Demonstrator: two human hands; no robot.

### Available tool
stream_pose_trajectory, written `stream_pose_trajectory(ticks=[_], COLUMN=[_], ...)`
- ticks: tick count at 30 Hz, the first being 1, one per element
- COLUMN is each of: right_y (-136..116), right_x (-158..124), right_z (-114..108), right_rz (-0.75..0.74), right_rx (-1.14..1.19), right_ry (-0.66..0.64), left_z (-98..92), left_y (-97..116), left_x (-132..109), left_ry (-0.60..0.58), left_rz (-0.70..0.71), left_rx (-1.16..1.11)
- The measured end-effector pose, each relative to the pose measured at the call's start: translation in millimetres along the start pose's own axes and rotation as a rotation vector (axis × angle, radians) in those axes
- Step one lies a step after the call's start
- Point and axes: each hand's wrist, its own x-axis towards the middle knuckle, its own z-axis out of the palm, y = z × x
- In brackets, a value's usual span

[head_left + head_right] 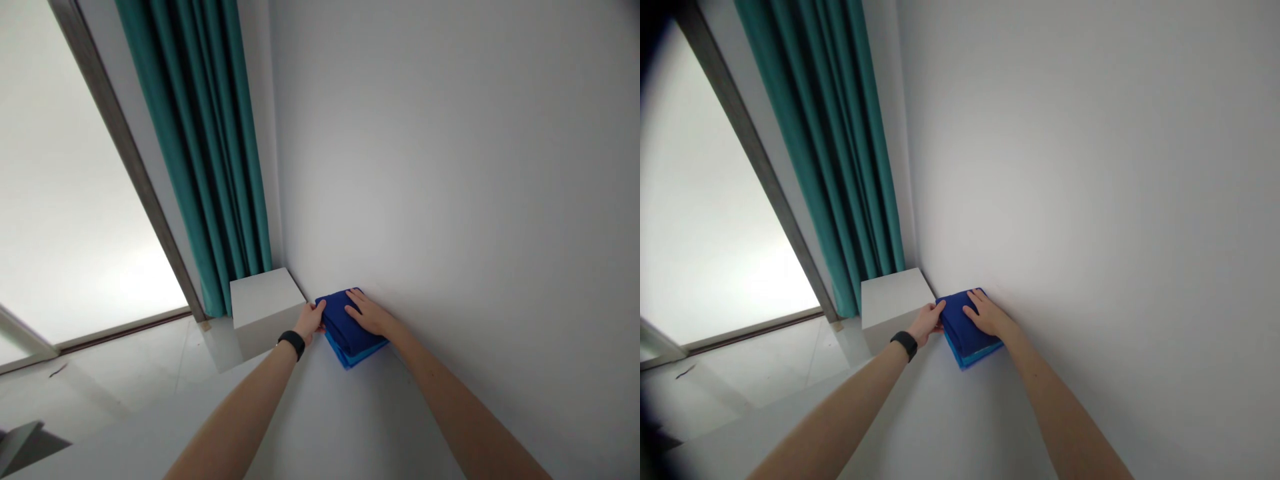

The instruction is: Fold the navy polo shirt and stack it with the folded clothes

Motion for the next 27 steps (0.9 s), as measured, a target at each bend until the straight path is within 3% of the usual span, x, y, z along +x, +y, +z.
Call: stream_pose_trajectory(ticks=[4, 8, 14, 18, 22, 27], right_y=[0.8, 0.9, 4.9, 3.8, -2.4, -19.0], right_x=[3.4, -8.8, -67.7, -99.7, -115.0, -132.3], right_z=[4.4, -0.2, -0.9, 1.5, 0.8, 8.7], right_rz=[0.018, -0.007, -0.017, -0.002, 0.004, 0.064], right_rx=[0.029, 0.038, 0.006, -0.096, -0.216, -0.272], right_ry=[0.049, 0.142, 0.287, 0.26, 0.245, 0.383], left_z=[-4.7, -7.5, 29.2, 49.9, 50.8, 51.8], left_y=[3.5, 17.8, 34.7, 26.5, 16.7, 14.8], left_x=[-3.3, -16.9, -43.2, -45.8, -44.6, -45.4], left_ry=[0.061, 0.156, -0.074, -0.134, -0.127, -0.092], left_rz=[0.09, 0.326, 0.838, 0.793, 0.787, 0.808], left_rx=[0.115, 0.227, 0.666, 0.785, 0.827, 0.809])
